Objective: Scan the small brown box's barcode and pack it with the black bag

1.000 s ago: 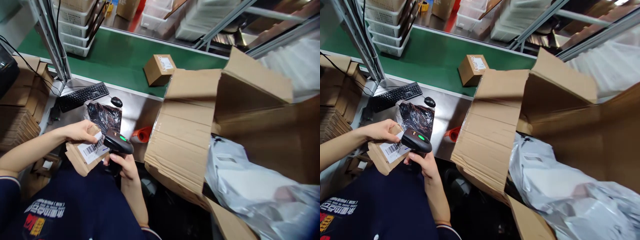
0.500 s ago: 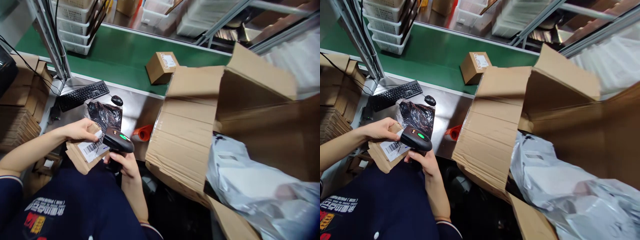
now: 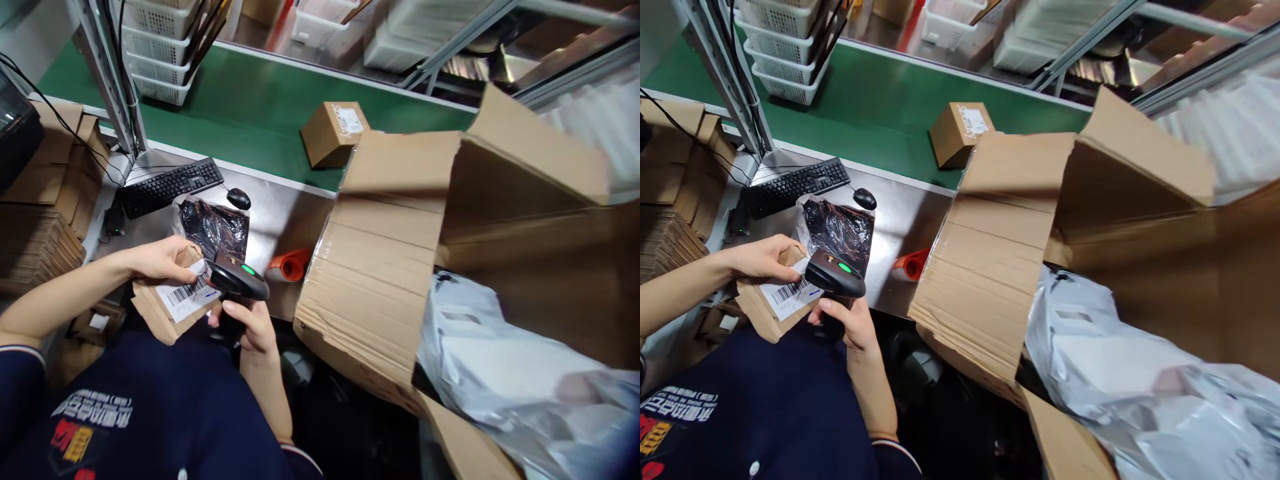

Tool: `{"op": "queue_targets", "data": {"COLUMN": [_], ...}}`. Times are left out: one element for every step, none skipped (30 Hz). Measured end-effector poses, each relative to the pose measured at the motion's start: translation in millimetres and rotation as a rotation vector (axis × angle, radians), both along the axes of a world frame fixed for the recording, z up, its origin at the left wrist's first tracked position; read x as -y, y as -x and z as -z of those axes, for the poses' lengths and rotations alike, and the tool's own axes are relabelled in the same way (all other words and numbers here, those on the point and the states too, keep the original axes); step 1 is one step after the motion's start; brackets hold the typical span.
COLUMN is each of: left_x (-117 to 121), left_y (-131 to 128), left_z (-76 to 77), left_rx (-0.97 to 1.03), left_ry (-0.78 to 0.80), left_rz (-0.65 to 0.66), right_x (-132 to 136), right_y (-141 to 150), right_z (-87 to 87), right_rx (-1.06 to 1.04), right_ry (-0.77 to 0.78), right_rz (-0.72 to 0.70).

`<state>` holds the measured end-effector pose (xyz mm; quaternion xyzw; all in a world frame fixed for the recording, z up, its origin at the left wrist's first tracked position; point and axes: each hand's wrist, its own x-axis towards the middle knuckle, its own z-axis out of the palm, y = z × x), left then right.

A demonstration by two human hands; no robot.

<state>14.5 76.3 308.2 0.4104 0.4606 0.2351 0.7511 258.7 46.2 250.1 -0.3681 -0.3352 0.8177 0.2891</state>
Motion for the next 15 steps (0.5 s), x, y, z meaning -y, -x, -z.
{"op": "queue_targets", "data": {"left_x": [1, 2, 3, 3, 2, 2, 0, -1, -4, -6, -9, -12, -14, -17, -19], "left_y": [-1, -1, -1, -1, 0, 0, 2, 3, 5, 7, 9, 11, 13, 14, 15], "left_z": [0.5, 1.2, 2.0, 3.1, 4.2, 5.6, 7.1, 8.8, 10.7, 12.9, 15.3, 18.1, 21.0, 24.1, 27.2], "left_rx": [-0.015, -0.035, -0.059, -0.087, -0.116, -0.147, -0.177, -0.202, -0.222, -0.237, -0.249, -0.262, -0.277, -0.295, -0.316], "left_ry": [0.011, 0.019, 0.018, 0.010, -0.004, -0.023, -0.043, -0.064, -0.084, -0.104, -0.122, -0.139, -0.153, -0.165, -0.178], "left_rz": [-0.012, -0.025, -0.038, -0.050, -0.062, -0.075, -0.089, -0.104, -0.122, -0.141, -0.160, -0.175, -0.186, -0.191, -0.190], "right_x": [0, 0, 0, 0, 0, 0, 0, 0, 0, 1, 2, 3, 4, 5, 6], "right_y": [1, 1, 2, 1, 1, -1, -3, -6, -10, -13, -17, -20, -22, -23, -23], "right_z": [-0.1, 0.0, 0.2, 0.5, 0.5, 0.0, -1.3, -3.6, -6.9, -11.3, -16.3, -21.6, -26.7, -31.2, -34.8], "right_rx": [0.005, 0.010, 0.013, 0.020, 0.034, 0.059, 0.103, 0.162, 0.234, 0.314, 0.394, 0.473, 0.549, 0.622, 0.692], "right_ry": [0.002, 0.002, 0.000, -0.008, -0.024, -0.054, -0.104, -0.180, -0.281, -0.403, -0.533, -0.659, -0.771, -0.860, -0.929], "right_rz": [0.003, 0.003, 0.001, -0.005, -0.017, -0.029, -0.025, -0.004, 0.026, 0.045, 0.038, 0.002, -0.065, -0.149, -0.221]}}
